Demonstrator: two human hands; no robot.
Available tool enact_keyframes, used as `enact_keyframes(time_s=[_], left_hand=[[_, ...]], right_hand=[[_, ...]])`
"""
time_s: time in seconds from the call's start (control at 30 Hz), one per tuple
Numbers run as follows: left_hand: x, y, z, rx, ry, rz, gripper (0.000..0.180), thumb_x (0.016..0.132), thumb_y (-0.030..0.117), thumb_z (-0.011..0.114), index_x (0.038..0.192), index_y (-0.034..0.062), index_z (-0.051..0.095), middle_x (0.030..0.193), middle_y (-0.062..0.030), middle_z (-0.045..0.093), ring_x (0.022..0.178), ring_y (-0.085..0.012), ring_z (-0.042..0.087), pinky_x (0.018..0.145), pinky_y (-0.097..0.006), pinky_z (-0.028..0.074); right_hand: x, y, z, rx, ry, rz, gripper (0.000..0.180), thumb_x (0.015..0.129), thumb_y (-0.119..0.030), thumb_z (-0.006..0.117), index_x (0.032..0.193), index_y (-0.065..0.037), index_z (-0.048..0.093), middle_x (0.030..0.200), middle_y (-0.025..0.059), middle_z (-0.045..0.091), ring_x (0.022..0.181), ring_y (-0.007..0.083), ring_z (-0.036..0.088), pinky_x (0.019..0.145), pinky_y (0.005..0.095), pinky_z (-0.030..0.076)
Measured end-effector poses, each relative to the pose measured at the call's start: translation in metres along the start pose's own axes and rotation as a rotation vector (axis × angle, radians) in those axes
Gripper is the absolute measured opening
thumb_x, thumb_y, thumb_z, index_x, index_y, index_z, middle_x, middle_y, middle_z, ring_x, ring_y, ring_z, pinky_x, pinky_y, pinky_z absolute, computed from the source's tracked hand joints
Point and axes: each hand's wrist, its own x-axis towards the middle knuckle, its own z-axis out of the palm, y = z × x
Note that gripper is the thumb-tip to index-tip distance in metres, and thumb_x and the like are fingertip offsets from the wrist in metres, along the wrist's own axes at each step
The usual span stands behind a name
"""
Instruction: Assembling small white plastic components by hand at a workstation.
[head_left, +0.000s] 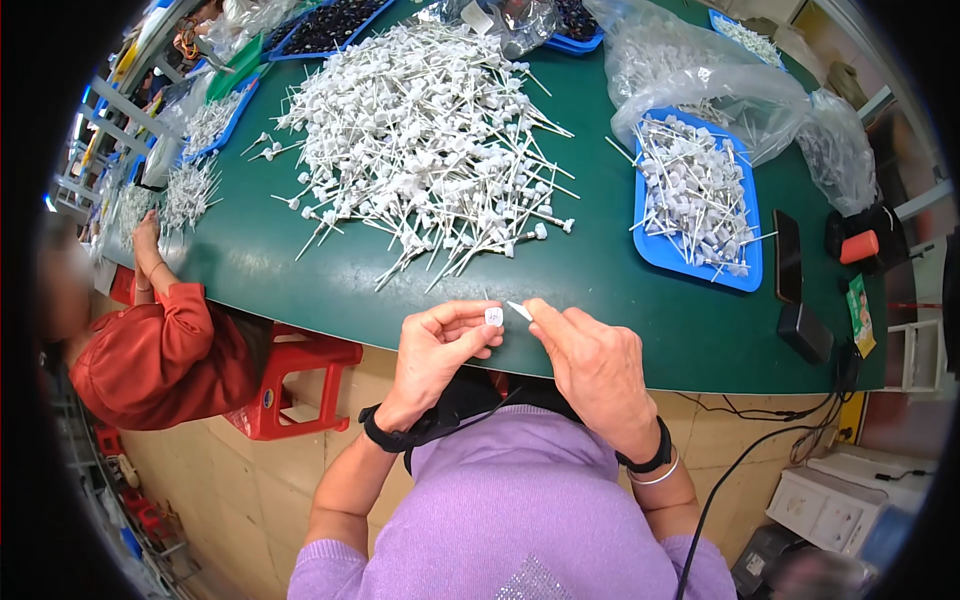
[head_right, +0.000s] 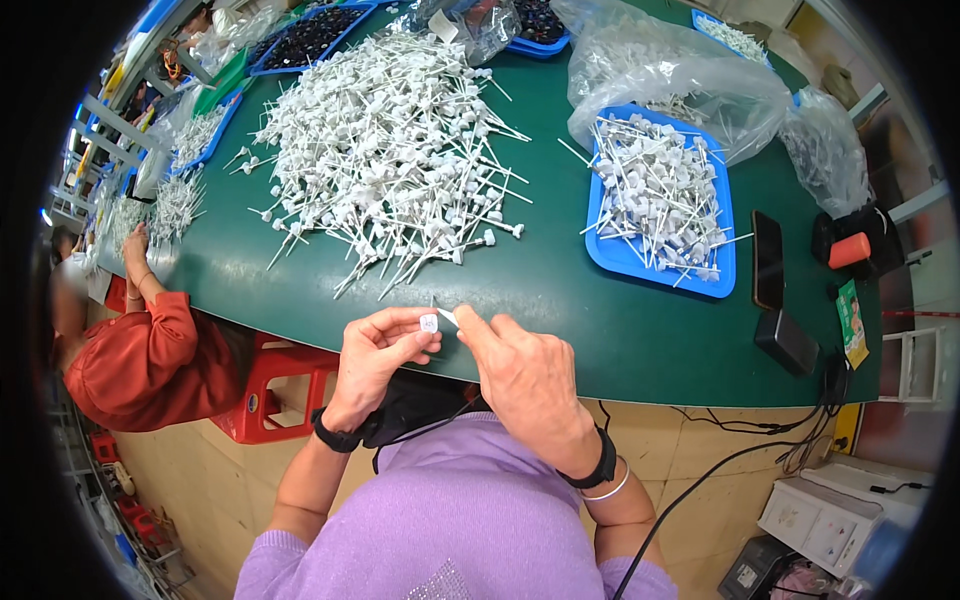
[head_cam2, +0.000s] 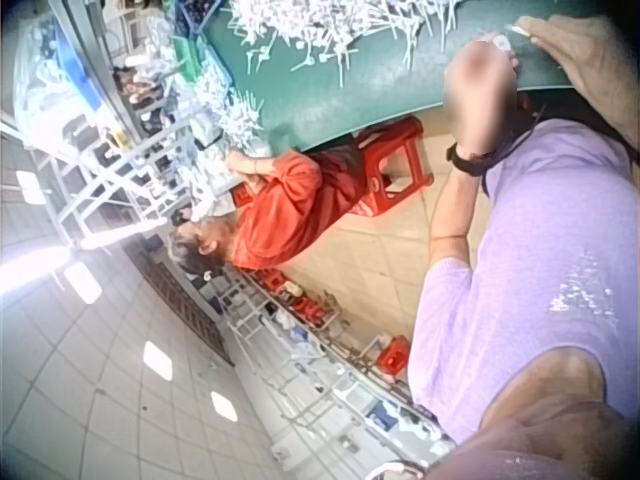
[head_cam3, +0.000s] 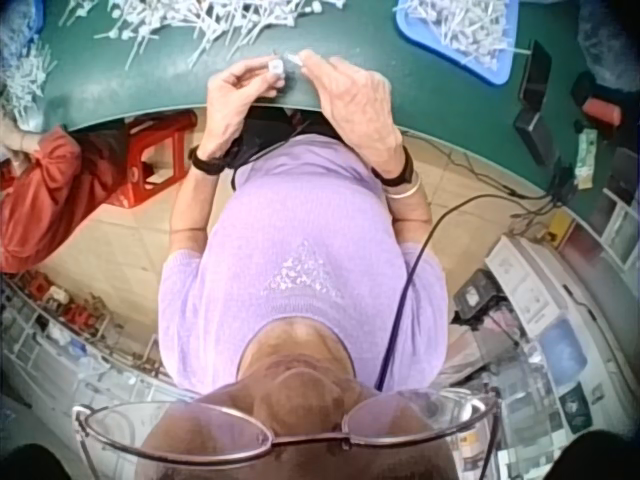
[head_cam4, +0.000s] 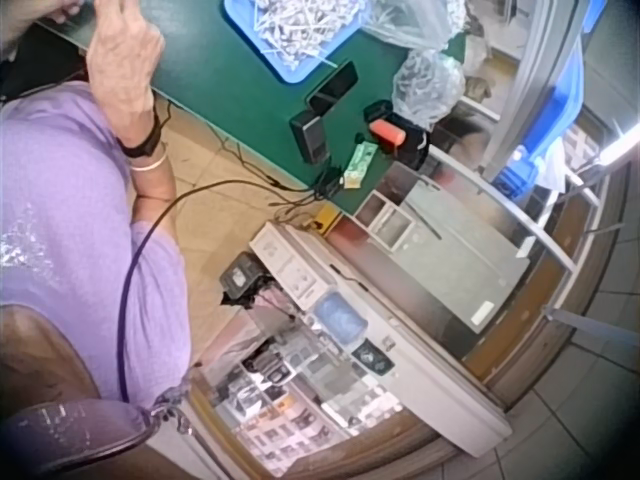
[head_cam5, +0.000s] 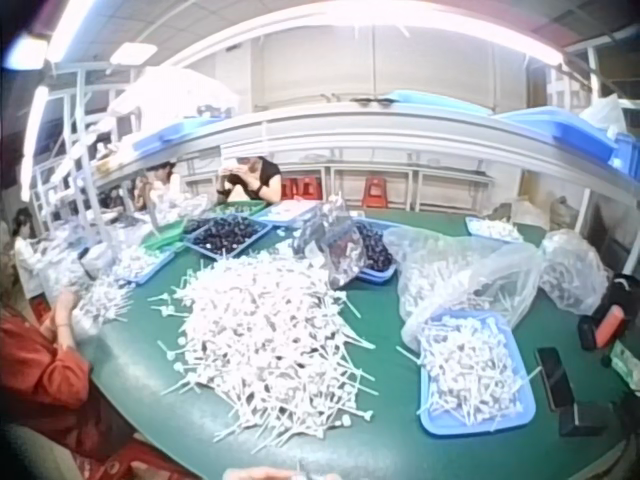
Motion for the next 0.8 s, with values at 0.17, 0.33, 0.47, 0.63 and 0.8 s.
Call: enact_keyframes(time_s=[0.17, 0.33, 0.47, 0.63, 0.8], left_hand=[[0.000, 0.001, 0.001, -0.013, 0.004, 0.013, 0.029, 0.092, 0.003, 0.068, 0.120, -0.0054, 0.065, 0.100, -0.0121, 0.073, 0.086, -0.0154, 0.071, 0.074, -0.025, 0.059], [-0.001, -0.001, 0.003, 0.030, 0.018, 0.041, 0.028, 0.092, 0.005, 0.070, 0.119, -0.0030, 0.067, 0.101, -0.0094, 0.073, 0.088, -0.0133, 0.070, 0.075, -0.024, 0.057], [-0.003, -0.003, 0.002, 0.081, -0.011, 0.069, 0.027, 0.092, 0.005, 0.070, 0.117, -0.0025, 0.068, 0.101, -0.0087, 0.072, 0.088, -0.0128, 0.070, 0.075, -0.024, 0.057], [-0.003, -0.001, -0.001, 0.045, -0.037, -0.002, 0.027, 0.092, 0.005, 0.070, 0.118, -0.0029, 0.067, 0.100, -0.0095, 0.073, 0.087, -0.0132, 0.070, 0.076, -0.024, 0.057], [-0.002, 0.009, -0.004, -0.082, -0.028, -0.041, 0.028, 0.095, 0.005, 0.065, 0.121, -0.0049, 0.064, 0.101, -0.0126, 0.073, 0.086, -0.0156, 0.072, 0.074, -0.025, 0.059]], right_hand=[[-0.007, -0.002, 0.008, 0.006, -0.045, -0.013, 0.022, 0.093, -0.016, 0.065, 0.115, -0.011, 0.062, 0.069, 0.0097, 0.058, 0.054, 0.0304, 0.064, 0.046, 0.0407, 0.049], [-0.010, -0.003, 0.011, -0.046, -0.075, -0.021, 0.032, 0.084, -0.008, 0.067, 0.116, -0.009, 0.062, 0.074, 0.0094, 0.060, 0.060, 0.0285, 0.067, 0.050, 0.0400, 0.052], [-0.005, -0.004, 0.002, -0.098, -0.110, -0.042, 0.040, 0.077, -0.004, 0.067, 0.116, -0.009, 0.061, 0.077, 0.0091, 0.061, 0.063, 0.0277, 0.068, 0.051, 0.0392, 0.053], [0.015, 0.005, -0.019, -0.084, -0.121, -0.127, 0.030, 0.085, -0.008, 0.064, 0.115, -0.010, 0.062, 0.074, 0.0087, 0.059, 0.058, 0.0287, 0.065, 0.049, 0.0392, 0.050], [0.007, 0.005, -0.010, 0.027, -0.082, -0.133, 0.021, 0.093, -0.017, 0.065, 0.113, -0.011, 0.063, 0.072, 0.0090, 0.058, 0.057, 0.0292, 0.064, 0.049, 0.0404, 0.049]])
